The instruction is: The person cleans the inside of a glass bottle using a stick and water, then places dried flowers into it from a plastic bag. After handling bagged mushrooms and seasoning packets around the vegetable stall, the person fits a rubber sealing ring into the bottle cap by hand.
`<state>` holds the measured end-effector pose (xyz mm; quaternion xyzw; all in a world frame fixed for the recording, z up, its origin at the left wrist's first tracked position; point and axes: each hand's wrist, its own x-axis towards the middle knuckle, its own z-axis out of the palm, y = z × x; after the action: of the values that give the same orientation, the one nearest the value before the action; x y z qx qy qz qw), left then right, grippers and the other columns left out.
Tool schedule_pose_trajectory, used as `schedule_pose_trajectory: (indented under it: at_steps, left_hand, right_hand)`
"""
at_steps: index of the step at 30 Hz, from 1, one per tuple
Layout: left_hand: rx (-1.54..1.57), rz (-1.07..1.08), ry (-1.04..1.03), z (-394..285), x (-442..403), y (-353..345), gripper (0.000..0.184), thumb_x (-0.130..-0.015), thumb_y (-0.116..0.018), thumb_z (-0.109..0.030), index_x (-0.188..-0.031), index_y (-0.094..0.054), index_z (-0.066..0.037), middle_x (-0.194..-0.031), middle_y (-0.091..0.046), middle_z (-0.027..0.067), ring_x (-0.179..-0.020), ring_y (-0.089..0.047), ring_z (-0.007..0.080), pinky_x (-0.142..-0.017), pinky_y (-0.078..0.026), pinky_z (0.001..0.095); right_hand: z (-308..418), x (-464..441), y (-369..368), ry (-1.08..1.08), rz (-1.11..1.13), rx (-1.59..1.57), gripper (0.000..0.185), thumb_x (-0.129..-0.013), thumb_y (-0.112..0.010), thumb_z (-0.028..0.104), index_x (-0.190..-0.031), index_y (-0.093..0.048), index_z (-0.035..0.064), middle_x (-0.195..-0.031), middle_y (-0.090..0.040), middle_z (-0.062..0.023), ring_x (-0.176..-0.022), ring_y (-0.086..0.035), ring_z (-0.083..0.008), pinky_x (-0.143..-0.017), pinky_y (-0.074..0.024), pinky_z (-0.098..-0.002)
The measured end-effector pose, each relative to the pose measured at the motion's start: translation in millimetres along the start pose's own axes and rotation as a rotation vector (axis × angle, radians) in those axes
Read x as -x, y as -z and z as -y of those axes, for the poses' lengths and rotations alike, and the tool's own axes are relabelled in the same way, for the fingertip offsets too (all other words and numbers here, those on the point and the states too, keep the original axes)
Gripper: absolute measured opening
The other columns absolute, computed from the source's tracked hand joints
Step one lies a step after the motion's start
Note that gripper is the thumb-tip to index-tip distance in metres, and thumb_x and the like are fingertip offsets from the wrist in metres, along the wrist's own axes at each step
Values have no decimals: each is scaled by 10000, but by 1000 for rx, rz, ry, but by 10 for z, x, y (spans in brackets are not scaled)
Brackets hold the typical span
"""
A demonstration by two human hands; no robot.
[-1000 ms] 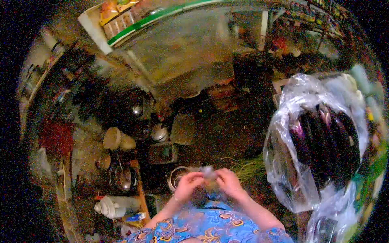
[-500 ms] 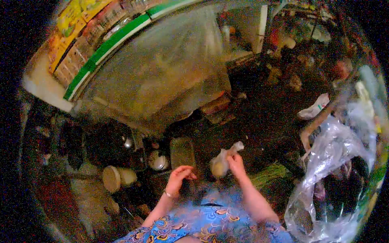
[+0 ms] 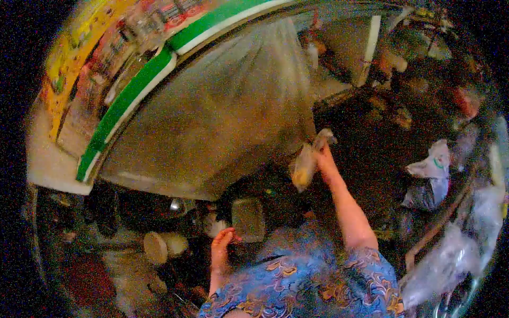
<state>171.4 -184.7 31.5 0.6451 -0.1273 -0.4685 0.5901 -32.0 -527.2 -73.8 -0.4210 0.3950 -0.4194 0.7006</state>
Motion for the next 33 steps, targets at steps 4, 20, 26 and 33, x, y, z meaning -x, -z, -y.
schedule_pose_trajectory:
  at_steps: [4, 20, 26, 33]
  left_hand:
    - [30, -17, 111, -330, -335, -586, 234, -891, -576, -163, -1087, -579, -34, -857, -663, 102, -794, -626, 161, -728, -485, 274]
    - [-133, 262, -55, -1605, -1434, -1744, 424, -869, -568, -211, -1232, -483, -9, -802, -659, 93, -709, -621, 143, -647, -480, 235]
    - [-187, -189, -330, -1914, -1501, -1609, 233, -913, -541, -221, -998, -616, -18, -846, -661, 81, -700, -586, 115, -638, -476, 249]
    - [-281, -296, -474, -2240, -1434, -1392, 206, -917, -527, -170, -1034, -603, -18, -863, -667, 89, -755, -579, 121, -678, -447, 244]
  right_hand:
    - [-125, -946, 71, -68, 28, 101, 695, -802, -586, 83, -1417, -262, 79, -1311, -468, -82, -1157, -482, -206, -959, -399, -349]
    - [781, -390, -1619, 71, 1370, 917, 345, -875, -507, 158, -1204, -560, 66, -1132, -617, -124, -1074, -552, -251, -913, -429, -405]
    - [73, -637, -1063, -309, 1078, 136, 422, -826, -583, 161, -1223, -545, 23, -1211, -579, -99, -1100, -534, -219, -958, -403, -345]
    - [-20, -854, -453, -631, 591, 205, 333, -840, -606, 180, -1137, -592, 29, -1054, -638, -53, -971, -573, -183, -880, -448, -341]
